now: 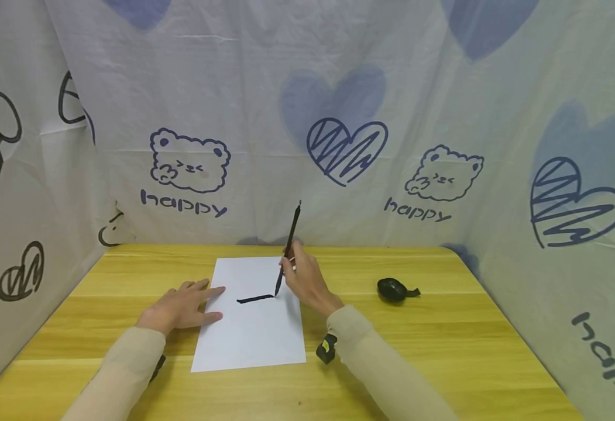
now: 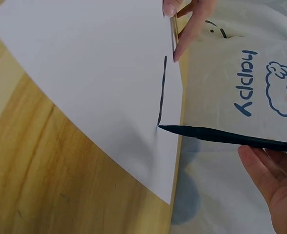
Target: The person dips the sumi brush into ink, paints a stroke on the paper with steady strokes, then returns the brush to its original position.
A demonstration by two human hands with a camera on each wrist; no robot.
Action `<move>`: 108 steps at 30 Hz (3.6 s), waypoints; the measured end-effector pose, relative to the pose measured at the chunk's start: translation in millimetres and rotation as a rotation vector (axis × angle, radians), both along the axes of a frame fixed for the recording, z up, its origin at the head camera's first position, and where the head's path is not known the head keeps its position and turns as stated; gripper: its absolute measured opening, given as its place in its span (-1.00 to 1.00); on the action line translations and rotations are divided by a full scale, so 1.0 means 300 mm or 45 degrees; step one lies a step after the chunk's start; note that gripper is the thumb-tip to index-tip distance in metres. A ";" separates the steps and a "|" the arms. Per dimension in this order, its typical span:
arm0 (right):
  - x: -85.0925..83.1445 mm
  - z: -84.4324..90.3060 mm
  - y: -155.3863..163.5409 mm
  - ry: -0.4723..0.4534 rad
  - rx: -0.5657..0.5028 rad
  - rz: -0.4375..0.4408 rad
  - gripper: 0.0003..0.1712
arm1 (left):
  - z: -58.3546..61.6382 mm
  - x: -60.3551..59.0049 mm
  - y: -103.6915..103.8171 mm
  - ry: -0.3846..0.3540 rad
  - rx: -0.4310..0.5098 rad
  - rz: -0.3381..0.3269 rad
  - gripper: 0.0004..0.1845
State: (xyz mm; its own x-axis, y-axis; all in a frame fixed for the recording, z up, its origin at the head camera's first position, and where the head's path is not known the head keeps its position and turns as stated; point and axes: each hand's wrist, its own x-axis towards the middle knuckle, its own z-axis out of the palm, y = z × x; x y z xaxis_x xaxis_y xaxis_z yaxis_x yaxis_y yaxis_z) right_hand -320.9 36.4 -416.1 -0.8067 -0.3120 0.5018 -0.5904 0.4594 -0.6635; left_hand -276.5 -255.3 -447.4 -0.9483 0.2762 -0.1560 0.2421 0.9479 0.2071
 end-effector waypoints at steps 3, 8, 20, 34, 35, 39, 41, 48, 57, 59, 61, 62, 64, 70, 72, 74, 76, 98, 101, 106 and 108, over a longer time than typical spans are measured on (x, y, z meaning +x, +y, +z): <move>-0.002 0.008 -0.001 0.004 -0.011 -0.002 -0.89 | -0.005 -0.003 -0.001 0.003 0.003 0.000 -0.19; -0.005 0.021 0.002 -0.012 -0.049 -0.003 -0.87 | -0.006 -0.006 -0.001 0.001 0.002 0.002 -0.19; -0.001 0.039 0.030 -0.071 -0.123 0.021 -0.85 | 0.004 0.004 0.000 -0.001 -0.014 -0.003 -0.20; -0.005 0.065 0.096 -0.057 -0.174 0.034 -0.83 | 0.017 0.003 -0.001 0.014 -0.003 -0.001 -0.20; -0.007 0.067 0.100 -0.057 -0.179 0.036 -0.82 | 0.017 0.002 -0.003 0.016 -0.001 -0.001 -0.20; -0.007 0.073 0.112 -0.041 -0.190 0.045 -0.82 | 0.020 0.005 -0.005 0.006 0.008 0.002 -0.19; -0.007 0.075 0.119 -0.027 -0.189 0.045 -0.82 | 0.018 0.007 -0.006 0.002 0.008 0.001 -0.19; -0.004 0.096 0.154 -0.020 -0.140 0.031 -0.80 | 0.011 0.003 -0.012 -0.003 0.016 -0.006 -0.20; 0.000 0.122 0.222 0.016 -0.097 -0.004 -0.78 | 0.004 0.001 -0.011 -0.001 0.010 -0.003 -0.20; 0.001 0.129 0.243 0.013 -0.083 -0.009 -0.78 | 0.002 0.001 -0.010 -0.001 0.009 -0.004 -0.20; 0.004 0.140 0.269 0.004 -0.075 -0.011 -0.78 | -0.001 0.001 -0.008 -0.005 0.007 -0.004 -0.20; 0.007 0.147 0.284 0.005 -0.068 -0.013 -0.78 | -0.002 0.000 -0.008 -0.005 0.006 -0.006 -0.20; 0.010 0.161 0.319 0.014 -0.045 -0.018 -0.78 | -0.001 0.001 -0.006 -0.005 0.006 -0.009 -0.20; 0.015 0.209 0.439 0.036 0.037 -0.048 -0.80 | 0.010 0.005 -0.008 0.009 0.001 -0.013 -0.20; 0.015 0.222 0.481 0.036 0.064 -0.066 -0.80 | 0.012 0.006 -0.008 0.003 0.003 -0.004 -0.20; 0.017 0.234 0.521 0.042 0.094 -0.095 -0.79 | 0.008 0.005 -0.007 0.000 0.003 -0.003 -0.20; 0.020 0.243 0.559 0.049 0.120 -0.127 -0.77 | 0.002 0.004 -0.006 -0.003 -0.002 -0.001 -0.20; 0.024 0.148 0.846 0.290 0.374 -0.194 -0.80 | 0.011 0.010 -0.006 -0.004 0.028 -0.016 -0.22; 0.031 0.124 0.867 0.320 0.381 -0.196 -0.79 | 0.018 0.013 -0.004 -0.005 0.023 -0.019 -0.22; 0.039 0.084 0.886 0.362 0.358 -0.197 -0.79 | 0.021 0.014 -0.004 0.001 0.011 -0.023 -0.22; 0.044 0.070 0.889 0.397 0.364 -0.184 -0.76 | 0.017 0.012 -0.005 -0.004 0.013 -0.020 -0.22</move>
